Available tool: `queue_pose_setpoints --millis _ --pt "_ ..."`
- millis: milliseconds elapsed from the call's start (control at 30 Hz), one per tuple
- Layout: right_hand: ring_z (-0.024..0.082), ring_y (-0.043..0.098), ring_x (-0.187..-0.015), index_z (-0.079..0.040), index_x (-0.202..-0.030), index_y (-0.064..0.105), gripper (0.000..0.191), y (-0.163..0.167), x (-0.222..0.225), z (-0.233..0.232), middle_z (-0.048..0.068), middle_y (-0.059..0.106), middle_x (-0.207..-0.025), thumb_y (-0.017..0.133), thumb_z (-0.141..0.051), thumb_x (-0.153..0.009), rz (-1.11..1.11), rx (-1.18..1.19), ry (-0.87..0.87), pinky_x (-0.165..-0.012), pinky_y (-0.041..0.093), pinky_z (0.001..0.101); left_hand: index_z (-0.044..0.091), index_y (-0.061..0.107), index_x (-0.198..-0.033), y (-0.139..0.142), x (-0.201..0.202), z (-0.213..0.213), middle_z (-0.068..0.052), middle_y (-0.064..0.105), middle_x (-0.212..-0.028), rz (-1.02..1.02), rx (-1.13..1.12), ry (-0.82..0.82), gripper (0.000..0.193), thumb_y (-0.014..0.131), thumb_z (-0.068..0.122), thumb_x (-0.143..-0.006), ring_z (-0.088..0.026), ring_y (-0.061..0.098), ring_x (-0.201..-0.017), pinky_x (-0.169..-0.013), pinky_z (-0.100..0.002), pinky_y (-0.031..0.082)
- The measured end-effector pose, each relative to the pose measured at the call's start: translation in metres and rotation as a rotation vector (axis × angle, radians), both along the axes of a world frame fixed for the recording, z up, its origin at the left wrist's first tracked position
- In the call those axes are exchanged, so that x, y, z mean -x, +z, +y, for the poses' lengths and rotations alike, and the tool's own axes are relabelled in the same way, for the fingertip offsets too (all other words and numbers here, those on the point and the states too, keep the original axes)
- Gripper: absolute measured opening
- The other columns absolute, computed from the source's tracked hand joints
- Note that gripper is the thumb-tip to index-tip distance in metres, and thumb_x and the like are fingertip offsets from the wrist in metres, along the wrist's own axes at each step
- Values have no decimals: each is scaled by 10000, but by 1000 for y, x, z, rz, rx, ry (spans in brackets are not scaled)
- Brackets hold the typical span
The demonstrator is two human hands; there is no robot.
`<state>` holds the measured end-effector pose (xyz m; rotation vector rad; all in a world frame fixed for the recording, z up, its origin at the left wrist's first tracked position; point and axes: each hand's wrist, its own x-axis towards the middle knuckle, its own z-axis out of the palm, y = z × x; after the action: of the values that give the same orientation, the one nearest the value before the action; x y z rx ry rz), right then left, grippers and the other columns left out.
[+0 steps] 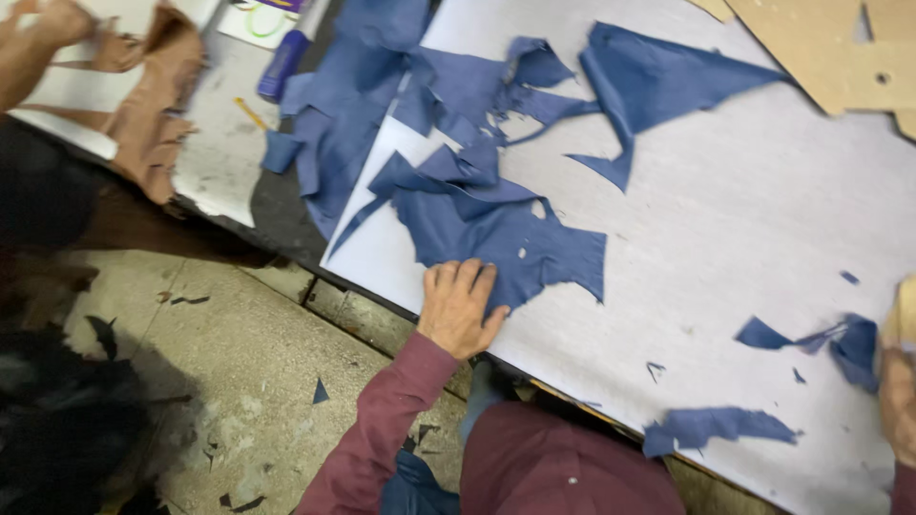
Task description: The person places cardboard templates onto blue fabric, traces around them with a marker, and cuts out the shapes. The person repeats this process with multiple templates and fabric pieces, stacking the cut pieces on the table.
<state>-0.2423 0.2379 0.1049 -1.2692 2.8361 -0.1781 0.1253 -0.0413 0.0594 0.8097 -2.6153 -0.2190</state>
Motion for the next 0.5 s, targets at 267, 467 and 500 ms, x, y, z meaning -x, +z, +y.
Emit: queue_pose_setpoints --millis 267,467,500 --pt "135 690 -665 -50 -1273 677 388 -27 -117 -46 97 742 -1021 737 -183 -913 -723 461 -166 -493 541 253 73 618 -999 -38 3 -7 -99 577 -958 38 43 -90 141 710 85 -892 -290 569 -877 -808 -433 447" --pt "139 684 -734 9 -1245 690 449 -18 -171 -94 84 756 -960 763 -257 -891 -691 434 -167 -679 552 259 73 583 -855 -20 28 -6 -113 561 -821 21 -74 -31 150 722 57 -801 -298 581 -760 -703 -456 461" --pt "130 689 -771 22 -1236 690 457 -14 -174 -99 88 756 -943 774 -269 -893 -678 438 -170 -695 550 263 60 596 -909 -9 34 6 -106 601 -865 177 -416 -66 142 716 54 -833 -270 620 -779 -719 -416 505"
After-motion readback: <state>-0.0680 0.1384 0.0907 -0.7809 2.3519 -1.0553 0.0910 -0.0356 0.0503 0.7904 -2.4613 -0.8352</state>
